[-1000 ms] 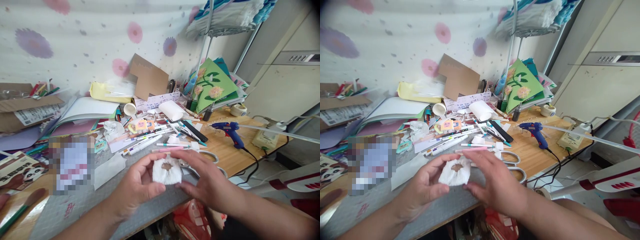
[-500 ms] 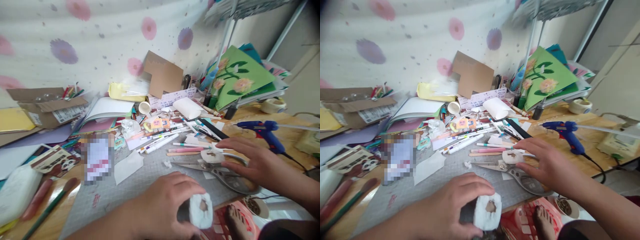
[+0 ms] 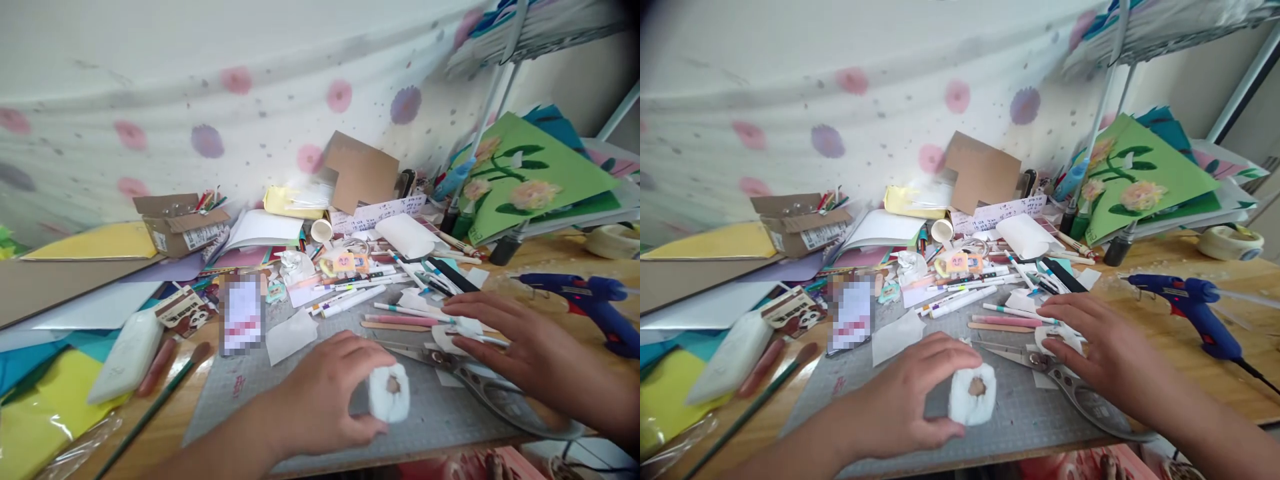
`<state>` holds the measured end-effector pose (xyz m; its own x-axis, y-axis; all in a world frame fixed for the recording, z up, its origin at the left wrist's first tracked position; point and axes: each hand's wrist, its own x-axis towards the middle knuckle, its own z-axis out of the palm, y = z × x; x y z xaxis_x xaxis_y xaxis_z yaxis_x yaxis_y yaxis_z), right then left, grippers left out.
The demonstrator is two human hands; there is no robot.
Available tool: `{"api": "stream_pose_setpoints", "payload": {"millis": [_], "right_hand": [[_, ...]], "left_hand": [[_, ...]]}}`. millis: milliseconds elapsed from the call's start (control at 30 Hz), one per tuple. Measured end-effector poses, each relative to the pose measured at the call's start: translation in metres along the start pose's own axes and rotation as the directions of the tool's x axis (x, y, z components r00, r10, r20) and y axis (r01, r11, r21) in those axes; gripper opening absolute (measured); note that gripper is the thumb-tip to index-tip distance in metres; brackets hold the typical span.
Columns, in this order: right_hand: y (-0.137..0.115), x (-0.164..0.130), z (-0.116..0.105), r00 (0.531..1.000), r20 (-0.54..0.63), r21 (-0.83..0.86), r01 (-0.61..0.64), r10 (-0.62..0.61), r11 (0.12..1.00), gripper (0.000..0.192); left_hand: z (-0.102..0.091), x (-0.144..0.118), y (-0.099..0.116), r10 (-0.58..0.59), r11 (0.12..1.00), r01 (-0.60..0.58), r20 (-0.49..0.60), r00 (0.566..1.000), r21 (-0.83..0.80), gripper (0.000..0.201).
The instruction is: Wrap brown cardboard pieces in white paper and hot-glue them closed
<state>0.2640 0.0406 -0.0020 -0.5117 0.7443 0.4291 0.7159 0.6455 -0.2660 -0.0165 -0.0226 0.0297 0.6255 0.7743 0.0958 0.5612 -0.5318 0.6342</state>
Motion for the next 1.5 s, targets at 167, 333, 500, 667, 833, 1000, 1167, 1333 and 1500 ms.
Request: {"api": "stream_pose_setpoints", "payload": {"millis": [167,333,500,667,833,1000,1167,1333,1500], "right_hand": [[-0.007,0.009,0.004,1.0,0.01,0.005,0.019,-0.019,1.0,0.026],[-0.003,0.007,0.01,1.0,-0.014,0.006,0.013,-0.013,1.0,0.026],[-0.004,0.008,0.008,1.0,-0.014,0.026,0.018,-0.017,1.0,0.028],[-0.004,0.007,0.006,0.997,-0.057,0.024,0.046,-0.044,0.999,0.026],[-0.003,0.004,0.003,0.996,-0.081,0.044,0.041,-0.037,0.998,0.02],[-0.002,0.005,-0.004,0.996,-0.085,0.056,-0.012,0.017,0.998,0.018],[0.008,0.006,0.0,0.994,-0.08,0.065,-0.063,0.069,0.996,0.019],[0.019,0.018,0.006,0.993,-0.067,0.091,-0.087,0.093,0.992,0.023],[0.014,0.065,-0.003,0.999,0.012,0.101,-0.03,0.029,0.994,0.023]], "left_hand": [[0.004,-0.03,-0.017,-0.248,0.967,0.254,-0.127,0.96,0.033,0.06],[0.016,-0.043,-0.03,-0.374,0.926,0.377,-0.161,0.913,-0.012,0.061],[0.013,-0.044,-0.034,-0.418,0.903,0.429,-0.152,0.895,0.039,0.067],[-0.007,-0.036,-0.029,-0.4,0.911,0.41,-0.147,0.905,0.045,0.063],[-0.021,-0.009,-0.017,-0.326,0.942,0.337,-0.236,0.915,0.003,0.029],[-0.005,0.011,-0.023,-0.132,0.99,0.095,-0.452,0.882,-0.105,0.03],[0.011,0.01,-0.047,-0.206,0.961,0.073,-0.511,0.834,-0.268,0.027],[0.008,0.003,-0.053,-0.292,0.927,0.118,-0.487,0.823,-0.357,0.026],[0.005,-0.002,-0.056,-0.202,0.948,0.058,-0.453,0.868,-0.312,0.026]]}}
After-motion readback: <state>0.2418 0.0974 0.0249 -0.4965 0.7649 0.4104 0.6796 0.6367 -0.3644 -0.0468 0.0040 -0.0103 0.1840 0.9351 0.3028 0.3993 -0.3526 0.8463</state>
